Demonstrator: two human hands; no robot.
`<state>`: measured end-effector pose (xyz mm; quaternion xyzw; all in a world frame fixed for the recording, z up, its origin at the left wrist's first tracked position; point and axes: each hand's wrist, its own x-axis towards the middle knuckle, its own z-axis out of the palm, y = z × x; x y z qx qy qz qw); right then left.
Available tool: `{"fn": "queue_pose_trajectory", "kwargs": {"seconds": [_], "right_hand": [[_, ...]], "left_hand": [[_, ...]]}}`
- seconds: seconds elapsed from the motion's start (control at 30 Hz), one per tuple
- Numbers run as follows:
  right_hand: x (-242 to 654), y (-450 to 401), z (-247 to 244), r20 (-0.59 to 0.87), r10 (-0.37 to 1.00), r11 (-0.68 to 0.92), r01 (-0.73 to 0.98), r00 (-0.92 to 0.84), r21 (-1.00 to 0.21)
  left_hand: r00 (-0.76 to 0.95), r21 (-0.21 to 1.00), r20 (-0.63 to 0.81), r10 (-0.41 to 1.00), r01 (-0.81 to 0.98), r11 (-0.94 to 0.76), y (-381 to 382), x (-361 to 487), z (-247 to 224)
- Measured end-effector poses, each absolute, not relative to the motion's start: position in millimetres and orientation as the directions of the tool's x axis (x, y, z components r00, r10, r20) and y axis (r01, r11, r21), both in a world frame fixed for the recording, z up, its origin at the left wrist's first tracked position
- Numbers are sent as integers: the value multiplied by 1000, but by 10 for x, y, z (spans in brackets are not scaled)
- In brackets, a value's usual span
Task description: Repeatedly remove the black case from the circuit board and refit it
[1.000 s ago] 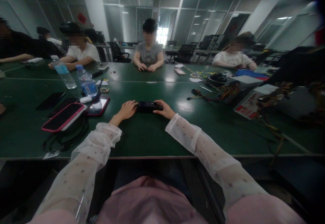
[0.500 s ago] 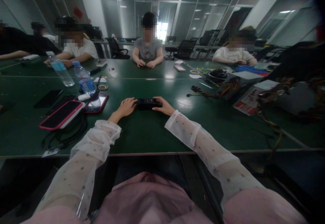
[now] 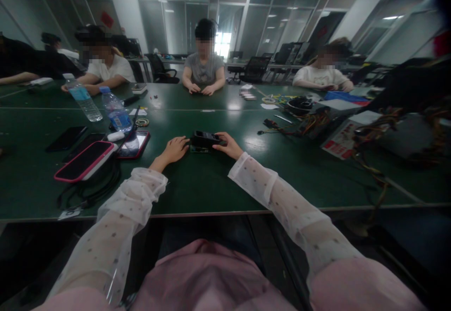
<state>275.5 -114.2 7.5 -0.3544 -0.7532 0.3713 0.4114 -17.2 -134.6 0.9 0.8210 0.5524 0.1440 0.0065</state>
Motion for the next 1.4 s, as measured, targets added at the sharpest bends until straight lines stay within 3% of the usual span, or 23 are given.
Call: {"fn": "queue_pose_trajectory", "kwargs": {"seconds": [0.23, 0.37, 0.47, 0.63, 0.9, 1.23, 1.4], "right_hand": [[2882, -1068, 194, 444, 884, 467, 262, -146, -844], [3100, -966, 180, 570, 822, 481, 520, 11, -705], [3236, -924, 151, 578, 812, 360, 710, 80, -605], [3310, -882, 80, 511, 833, 153, 798, 213, -582], [3343, -855, -41, 378, 899, 37, 821, 222, -570], [3278, -934, -3, 401, 883, 70, 777, 243, -625], [3266, -971, 29, 431, 870, 73, 801, 241, -594]], "left_hand": [[362, 178, 212, 908, 899, -400, -1360, -181, 35], [370, 178, 219, 903, 895, -410, -1359, -183, 35], [367, 172, 217, 904, 898, -406, -1368, -175, 40], [356, 168, 210, 911, 904, -392, -1377, -164, 46], [361, 173, 213, 908, 901, -399, -1345, -187, 11], [367, 164, 211, 906, 901, -402, -1340, -183, 17], [372, 167, 212, 904, 897, -409, -1330, -193, 3]]}}
